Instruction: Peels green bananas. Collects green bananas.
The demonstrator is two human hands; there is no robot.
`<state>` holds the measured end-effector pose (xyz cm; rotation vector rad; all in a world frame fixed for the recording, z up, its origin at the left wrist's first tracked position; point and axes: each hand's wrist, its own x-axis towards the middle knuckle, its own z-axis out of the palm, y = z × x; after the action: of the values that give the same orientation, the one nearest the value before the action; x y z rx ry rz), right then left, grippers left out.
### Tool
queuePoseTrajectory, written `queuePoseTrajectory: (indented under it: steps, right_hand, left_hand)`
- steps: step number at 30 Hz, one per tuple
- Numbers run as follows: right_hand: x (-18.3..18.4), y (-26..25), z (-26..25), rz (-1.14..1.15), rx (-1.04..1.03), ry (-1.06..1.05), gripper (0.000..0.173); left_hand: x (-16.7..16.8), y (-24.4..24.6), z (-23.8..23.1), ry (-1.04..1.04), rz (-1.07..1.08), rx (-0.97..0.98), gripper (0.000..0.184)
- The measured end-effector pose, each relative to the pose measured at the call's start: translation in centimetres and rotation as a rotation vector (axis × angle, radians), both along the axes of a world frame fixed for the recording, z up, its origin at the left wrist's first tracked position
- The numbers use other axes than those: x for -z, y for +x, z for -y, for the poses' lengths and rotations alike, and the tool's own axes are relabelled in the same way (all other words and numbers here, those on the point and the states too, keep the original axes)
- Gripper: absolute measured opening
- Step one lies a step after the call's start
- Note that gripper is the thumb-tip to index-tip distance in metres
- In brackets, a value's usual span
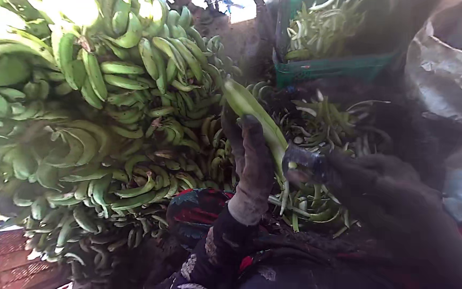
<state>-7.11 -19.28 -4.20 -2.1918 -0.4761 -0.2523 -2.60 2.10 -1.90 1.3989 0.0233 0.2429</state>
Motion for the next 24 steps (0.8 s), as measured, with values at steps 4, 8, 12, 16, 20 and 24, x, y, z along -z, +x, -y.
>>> queuePoseTrajectory:
  steps: [4,8,12,16,20,24]
  right_hand:
    - [-0.7,2.5,-0.4,0.129,0.21,-0.151,0.041]
    - [-0.6,5.0,1.6,0.045,0.337,-0.333,0.046]
    - [-0.7,2.1,-0.1,0.04,0.231,-0.149,0.043]
    - [-0.9,-0.8,-2.7,0.047,0.265,-0.011,0.026]
    - [-0.8,1.4,-1.1,0.129,0.234,-0.076,0.037]
    - [-0.6,3.3,1.6,-0.085,0.161,-0.283,0.029]
  left_hand:
    - [0.1,-2.5,0.8,-0.078,-0.226,0.4,0.042]
    - [0.8,-3.4,1.1,-0.199,-0.468,0.614,0.055]
    - [0.8,-1.9,1.1,-0.136,-0.216,0.124,0.05]
    - [0.4,1.7,2.2,-0.123,0.102,-0.233,0.06]
    - [1.1,0.4,1.2,-0.088,-0.152,0.39,0.05]
    - [2.0,-2.8,0.1,-0.111,-0.366,0.718,0.055]
